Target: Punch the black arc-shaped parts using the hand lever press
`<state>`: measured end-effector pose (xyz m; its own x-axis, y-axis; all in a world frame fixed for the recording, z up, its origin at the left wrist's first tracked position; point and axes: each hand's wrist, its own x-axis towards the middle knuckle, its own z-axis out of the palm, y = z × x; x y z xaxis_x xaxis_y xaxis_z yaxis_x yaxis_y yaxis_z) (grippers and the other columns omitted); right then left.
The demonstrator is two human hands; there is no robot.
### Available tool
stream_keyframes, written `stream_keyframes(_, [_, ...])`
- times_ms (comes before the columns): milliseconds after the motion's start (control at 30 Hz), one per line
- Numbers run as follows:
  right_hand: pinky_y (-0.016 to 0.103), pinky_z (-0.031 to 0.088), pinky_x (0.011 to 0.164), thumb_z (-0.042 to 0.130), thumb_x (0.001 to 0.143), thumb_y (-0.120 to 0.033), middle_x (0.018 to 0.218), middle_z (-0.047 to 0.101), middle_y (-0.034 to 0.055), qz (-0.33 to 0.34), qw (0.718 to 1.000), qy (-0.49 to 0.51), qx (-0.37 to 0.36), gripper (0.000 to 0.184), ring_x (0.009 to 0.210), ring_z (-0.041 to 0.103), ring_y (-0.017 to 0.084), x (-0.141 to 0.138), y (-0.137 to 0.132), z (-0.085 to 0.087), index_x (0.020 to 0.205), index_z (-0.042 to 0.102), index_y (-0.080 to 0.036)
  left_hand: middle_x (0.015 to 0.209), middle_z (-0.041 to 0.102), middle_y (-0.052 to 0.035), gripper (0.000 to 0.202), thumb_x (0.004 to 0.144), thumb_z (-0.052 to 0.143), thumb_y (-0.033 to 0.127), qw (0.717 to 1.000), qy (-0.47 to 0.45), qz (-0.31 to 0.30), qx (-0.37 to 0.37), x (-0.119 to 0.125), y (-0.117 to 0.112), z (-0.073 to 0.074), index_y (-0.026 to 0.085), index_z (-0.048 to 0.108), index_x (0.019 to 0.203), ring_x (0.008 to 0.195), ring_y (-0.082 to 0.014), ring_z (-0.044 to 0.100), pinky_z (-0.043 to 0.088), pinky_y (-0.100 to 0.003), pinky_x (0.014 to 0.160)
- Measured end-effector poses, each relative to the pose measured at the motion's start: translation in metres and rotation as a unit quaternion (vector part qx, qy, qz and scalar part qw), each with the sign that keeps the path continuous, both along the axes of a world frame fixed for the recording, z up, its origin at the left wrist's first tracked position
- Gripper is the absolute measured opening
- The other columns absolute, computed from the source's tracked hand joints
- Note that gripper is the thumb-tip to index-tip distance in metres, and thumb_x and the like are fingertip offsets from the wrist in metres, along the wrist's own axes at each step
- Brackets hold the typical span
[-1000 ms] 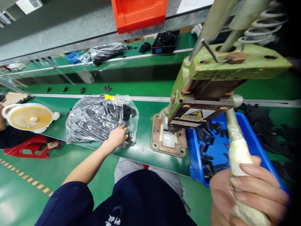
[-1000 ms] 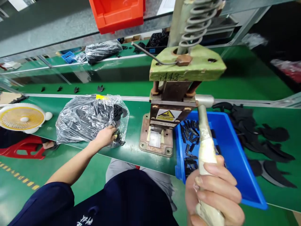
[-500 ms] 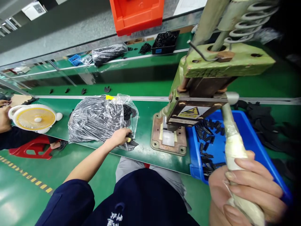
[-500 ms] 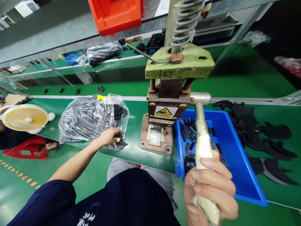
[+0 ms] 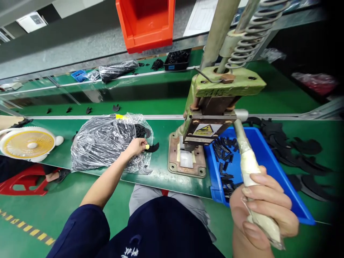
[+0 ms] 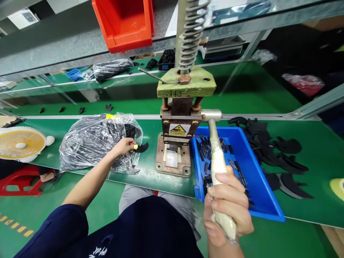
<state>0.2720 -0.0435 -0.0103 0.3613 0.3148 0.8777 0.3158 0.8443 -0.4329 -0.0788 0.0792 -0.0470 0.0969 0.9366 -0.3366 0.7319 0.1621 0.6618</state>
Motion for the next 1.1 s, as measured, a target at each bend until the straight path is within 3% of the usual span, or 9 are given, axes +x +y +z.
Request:
stream_keyframes(67, [0.052, 0.051, 0.099, 0.062, 0.072, -0.044, 0.071, 0.058, -0.0002, -0.003, 1.000, 0.005, 0.006, 0.019, 0.082, 0.063, 0.024, 0.000, 0.000, 0.000, 0.068, 0.055, -0.027, 0.069, 0.062, -0.0005, 0.005, 0.082, 0.061, 0.017, 0.991, 0.105, -0.033, 0.072, 0.002, -0.007, 0.011, 0.016, 0.066, 0.082, 0.062, -0.0133, 0.057, 0.038, -0.023, 0.059])
stream_keyframes(200, [0.053, 0.051, 0.096, 0.061, 0.068, -0.040, 0.067, 0.057, 0.0000, 0.002, 1.000, 0.016, 0.022, 0.016, 0.080, 0.064, 0.025, 0.000, 0.002, 0.001, 0.063, 0.053, -0.027, 0.092, 0.063, -0.0074, 0.023, 0.097, 0.048, 0.029, 0.930, 0.297, -0.116, 0.182, 0.016, -0.036, 0.023, 0.018, 0.069, 0.092, 0.082, -0.0182, 0.060, 0.042, -0.026, 0.069])
stream_keyframes(300, [0.054, 0.051, 0.092, 0.059, 0.067, -0.042, 0.064, 0.054, -0.0007, -0.014, 1.000, 0.013, 0.011, 0.018, 0.077, 0.063, 0.025, 0.001, 0.003, 0.000, 0.061, 0.051, -0.028, 0.100, 0.061, -0.0088, 0.029, 0.100, 0.045, 0.034, 0.908, 0.328, -0.189, 0.179, 0.024, -0.059, 0.018, 0.018, 0.068, 0.097, 0.087, -0.0193, 0.061, 0.045, -0.026, 0.071])
stream_keyframes(400, [0.053, 0.051, 0.088, 0.059, 0.068, -0.045, 0.062, 0.052, -0.0013, -0.028, 0.999, 0.013, 0.018, 0.022, 0.074, 0.062, 0.025, 0.001, 0.003, 0.000, 0.060, 0.049, -0.028, 0.108, 0.062, -0.0080, 0.026, 0.095, 0.055, 0.039, 0.917, 0.288, -0.211, 0.176, 0.022, -0.070, 0.009, 0.019, 0.068, 0.106, 0.094, -0.0202, 0.063, 0.048, -0.027, 0.074])
stream_keyframes(600, [0.054, 0.047, 0.096, 0.059, 0.064, -0.043, 0.065, 0.054, -0.0006, 0.000, 1.000, 0.030, -0.003, 0.020, 0.081, 0.062, 0.024, -0.002, 0.001, 0.001, 0.058, 0.048, -0.027, 0.106, 0.064, -0.0074, 0.028, 0.093, 0.057, 0.034, 0.948, 0.226, -0.144, 0.171, 0.027, -0.051, 0.005, 0.018, 0.069, 0.113, 0.098, -0.0211, 0.064, 0.052, -0.029, 0.082])
stream_keyframes(800, [0.059, 0.047, 0.096, 0.059, 0.065, -0.044, 0.067, 0.056, -0.0006, -0.005, 1.000, 0.016, -0.009, 0.016, 0.081, 0.061, 0.026, -0.003, -0.001, 0.003, 0.065, 0.054, -0.028, 0.115, 0.064, -0.0103, 0.037, 0.087, 0.061, 0.020, 0.935, 0.241, -0.220, 0.142, 0.058, -0.027, -0.006, 0.017, 0.065, 0.124, 0.109, -0.0234, 0.062, 0.049, -0.031, 0.097])
stream_keyframes(933, [0.062, 0.046, 0.097, 0.058, 0.067, -0.044, 0.069, 0.056, 0.0004, -0.006, 1.000, 0.010, -0.027, 0.015, 0.085, 0.062, 0.029, -0.003, -0.005, 0.004, 0.069, 0.057, -0.029, 0.109, 0.064, -0.0113, 0.039, 0.084, 0.061, 0.015, 0.930, 0.271, -0.230, 0.093, 0.060, -0.016, -0.006, 0.017, 0.066, 0.122, 0.105, -0.0251, 0.063, 0.050, -0.032, 0.092])
stream_keyframes(1100, [0.060, 0.046, 0.098, 0.060, 0.064, -0.044, 0.067, 0.052, -0.0026, -0.001, 0.999, 0.005, -0.037, 0.019, 0.084, 0.062, 0.026, -0.002, -0.006, 0.006, 0.071, 0.055, -0.027, 0.109, 0.062, -0.0117, 0.031, 0.082, 0.062, 0.014, 0.940, 0.287, -0.176, 0.062, 0.052, -0.011, 0.001, 0.014, 0.066, 0.112, 0.097, -0.0231, 0.064, 0.049, -0.030, 0.088])
